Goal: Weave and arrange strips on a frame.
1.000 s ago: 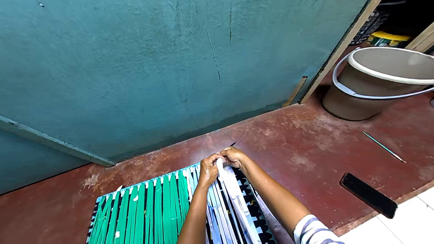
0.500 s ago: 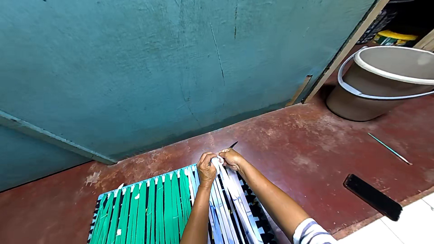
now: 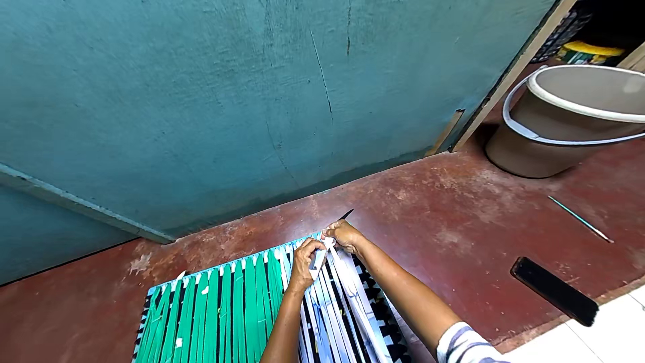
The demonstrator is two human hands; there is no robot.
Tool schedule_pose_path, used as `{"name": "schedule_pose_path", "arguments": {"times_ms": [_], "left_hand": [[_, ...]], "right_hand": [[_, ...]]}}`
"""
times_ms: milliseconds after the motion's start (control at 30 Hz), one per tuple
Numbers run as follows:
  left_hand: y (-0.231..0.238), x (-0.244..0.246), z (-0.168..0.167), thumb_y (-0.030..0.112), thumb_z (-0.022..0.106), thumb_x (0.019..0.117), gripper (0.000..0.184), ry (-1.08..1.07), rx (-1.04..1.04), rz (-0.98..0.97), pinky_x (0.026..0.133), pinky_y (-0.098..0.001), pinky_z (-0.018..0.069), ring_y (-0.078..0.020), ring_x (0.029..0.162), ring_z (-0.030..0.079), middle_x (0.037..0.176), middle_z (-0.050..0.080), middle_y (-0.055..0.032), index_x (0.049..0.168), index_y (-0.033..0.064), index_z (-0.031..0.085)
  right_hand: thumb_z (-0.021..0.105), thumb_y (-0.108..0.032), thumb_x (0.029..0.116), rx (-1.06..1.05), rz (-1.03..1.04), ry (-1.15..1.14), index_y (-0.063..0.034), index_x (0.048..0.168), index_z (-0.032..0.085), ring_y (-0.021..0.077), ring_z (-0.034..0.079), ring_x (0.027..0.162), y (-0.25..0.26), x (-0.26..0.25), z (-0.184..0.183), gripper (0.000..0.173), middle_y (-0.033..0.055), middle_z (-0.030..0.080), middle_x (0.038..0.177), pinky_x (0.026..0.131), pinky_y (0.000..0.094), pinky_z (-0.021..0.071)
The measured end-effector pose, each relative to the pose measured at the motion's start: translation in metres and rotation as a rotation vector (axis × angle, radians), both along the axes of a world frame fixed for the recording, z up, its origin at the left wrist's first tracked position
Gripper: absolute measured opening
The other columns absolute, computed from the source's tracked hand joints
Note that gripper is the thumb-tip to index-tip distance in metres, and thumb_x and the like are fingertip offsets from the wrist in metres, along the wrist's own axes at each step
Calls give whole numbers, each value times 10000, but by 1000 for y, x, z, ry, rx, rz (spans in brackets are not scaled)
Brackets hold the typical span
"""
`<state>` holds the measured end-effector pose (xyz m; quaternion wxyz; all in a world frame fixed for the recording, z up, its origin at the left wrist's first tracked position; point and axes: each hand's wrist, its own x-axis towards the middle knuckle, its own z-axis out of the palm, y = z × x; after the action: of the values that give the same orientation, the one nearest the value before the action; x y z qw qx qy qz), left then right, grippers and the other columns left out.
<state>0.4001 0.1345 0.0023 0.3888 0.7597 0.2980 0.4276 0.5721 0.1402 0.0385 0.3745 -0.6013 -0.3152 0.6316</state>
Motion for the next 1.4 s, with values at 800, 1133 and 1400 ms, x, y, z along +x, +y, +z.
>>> {"name": "schedule_pose_path", "arguments": {"times_ms": [800, 1133, 1400], "left_hand": [[27, 15, 84, -97, 516, 999, 89, -313, -870, 173, 642, -267, 614, -166, 703, 738, 818, 733, -112, 1002, -15, 552], [32, 11, 98, -112, 571, 928, 141, -73, -725, -45, 494, -148, 446, -15, 518, 541, 665, 624, 17, 909, 25, 600], [26, 13, 77, -128, 545, 957, 107, -211, -729, 140, 488, -174, 495, -58, 510, 604, 652, 663, -35, 959, -27, 582]], "right_hand": [[491, -151, 1079, -84, 33, 82, -56, 983, 609, 20, 435, 459, 17, 6, 37, 179, -35, 531, 653, 420, 165, 345], [419, -164, 1105, -50, -23, 216, -56, 962, 604, 20, 420, 440, 11, -1, 33, 257, -37, 507, 603, 413, 163, 335], [438, -118, 1089, -88, -159, 268, -73, 882, 545, 11, 387, 410, 3, -6, 29, 237, -40, 476, 575, 384, 156, 319]]}}
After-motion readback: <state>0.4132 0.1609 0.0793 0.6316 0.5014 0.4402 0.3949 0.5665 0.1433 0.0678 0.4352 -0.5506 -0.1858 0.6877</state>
